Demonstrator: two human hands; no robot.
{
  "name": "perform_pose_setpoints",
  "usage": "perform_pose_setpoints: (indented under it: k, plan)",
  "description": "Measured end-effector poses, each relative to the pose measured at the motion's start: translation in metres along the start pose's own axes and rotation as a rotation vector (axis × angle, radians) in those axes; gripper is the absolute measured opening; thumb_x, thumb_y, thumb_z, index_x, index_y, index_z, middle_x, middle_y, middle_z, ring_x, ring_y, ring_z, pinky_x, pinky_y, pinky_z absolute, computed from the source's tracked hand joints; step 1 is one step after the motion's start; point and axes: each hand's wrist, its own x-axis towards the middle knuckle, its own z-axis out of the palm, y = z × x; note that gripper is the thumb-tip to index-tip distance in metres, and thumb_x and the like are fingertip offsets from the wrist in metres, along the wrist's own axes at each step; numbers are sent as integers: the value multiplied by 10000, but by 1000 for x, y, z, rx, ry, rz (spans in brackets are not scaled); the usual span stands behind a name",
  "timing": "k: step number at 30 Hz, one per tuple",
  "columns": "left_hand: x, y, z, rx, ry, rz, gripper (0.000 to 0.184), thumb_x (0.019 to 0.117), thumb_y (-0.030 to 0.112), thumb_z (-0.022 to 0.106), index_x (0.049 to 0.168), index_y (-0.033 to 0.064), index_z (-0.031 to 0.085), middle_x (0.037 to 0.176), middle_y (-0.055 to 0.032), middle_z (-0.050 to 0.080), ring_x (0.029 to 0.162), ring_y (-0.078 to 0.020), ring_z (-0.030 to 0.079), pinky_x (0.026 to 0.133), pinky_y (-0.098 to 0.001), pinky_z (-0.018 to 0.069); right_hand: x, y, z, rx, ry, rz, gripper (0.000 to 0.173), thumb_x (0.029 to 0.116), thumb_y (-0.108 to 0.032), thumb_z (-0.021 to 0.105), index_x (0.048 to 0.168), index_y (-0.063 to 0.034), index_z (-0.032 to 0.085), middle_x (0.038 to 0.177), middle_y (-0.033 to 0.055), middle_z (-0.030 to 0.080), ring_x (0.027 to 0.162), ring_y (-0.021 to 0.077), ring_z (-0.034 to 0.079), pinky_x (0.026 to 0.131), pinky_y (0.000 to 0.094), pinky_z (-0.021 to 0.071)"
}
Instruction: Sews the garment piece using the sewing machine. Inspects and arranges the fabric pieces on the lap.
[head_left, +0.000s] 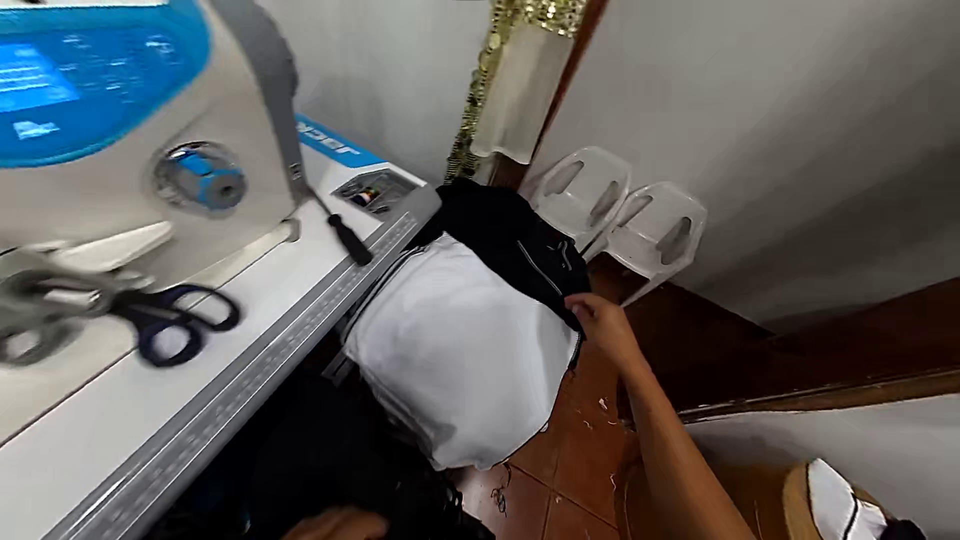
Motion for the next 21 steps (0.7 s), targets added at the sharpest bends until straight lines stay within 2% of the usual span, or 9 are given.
perform_pose_setpoints:
  k: [3,4,6,9,12,14,16,19,21]
  plan:
    - [113,7,-13,18,-55,47,321,1062,293,539,1173,53,721,1109,-151,735,1051,-319,711,944,-559,554,69,38,3,164,124,75,252,1044,-96,544,1226,-11,696,1191,182,713,1104,311,687,987,546,530]
    - [149,8,-9,-1,-51,43,322,1057,301,538,1155,59,726,1071,-142,740,1006,-305,721,913,-554,566,95,48,10,254,76,93,284,1034,-119,585,1281,-1,658,1234,193,695,1127,300,681,1002,511,533]
    - [221,19,-2,-178,-89,-38,354,1077,283,497,1240,29,681,1136,-156,719,1042,-277,705,966,-499,551,137,57,22,407,-74,126,404,971,-168,710,1322,10,617,1230,202,679,1100,277,675,979,468,547]
    - [316,34,20,-755,57,-240,364,1075,165,511,1375,-35,559,1291,-198,650,1130,-267,684,998,-430,559,166,33,21,379,-175,71,261,893,-149,797,1050,15,666,883,125,650,797,206,602,761,436,514]
    - [383,40,41,-1210,313,-353,530,1046,130,563,1519,-15,372,1426,-242,553,1248,-346,606,1024,-506,517,138,-27,-12,135,-152,-130,202,917,-171,774,993,-14,673,825,125,659,745,260,639,703,510,544]
    - [405,49,45,-1319,465,-362,608,1007,191,646,1521,28,365,1404,-236,556,1242,-355,584,994,-544,511,97,-73,-42,-130,-53,-267,151,946,-196,745,979,-70,669,768,104,649,681,291,643,610,547,535]
    - [405,64,46,-1414,521,-328,569,971,183,699,1466,68,443,1347,-181,601,1199,-297,604,978,-515,523,58,-101,-63,-319,61,-424,116,935,-179,727,966,-96,654,735,83,635,613,300,643,507,534,513]
    - [379,78,43,-1510,523,-240,390,939,89,715,1302,38,584,1194,-132,673,1091,-225,647,933,-441,549,24,-131,-85,-388,135,-675,42,941,-143,595,936,-116,627,774,30,606,577,218,616,436,416,487]
    - [337,83,27,-1386,484,-127,346,924,91,735,1242,18,621,1113,-109,709,1027,-185,686,912,-390,580,13,-152,-106,-433,142,-802,143,915,-62,540,903,-131,665,844,49,604,615,234,620,418,403,471]
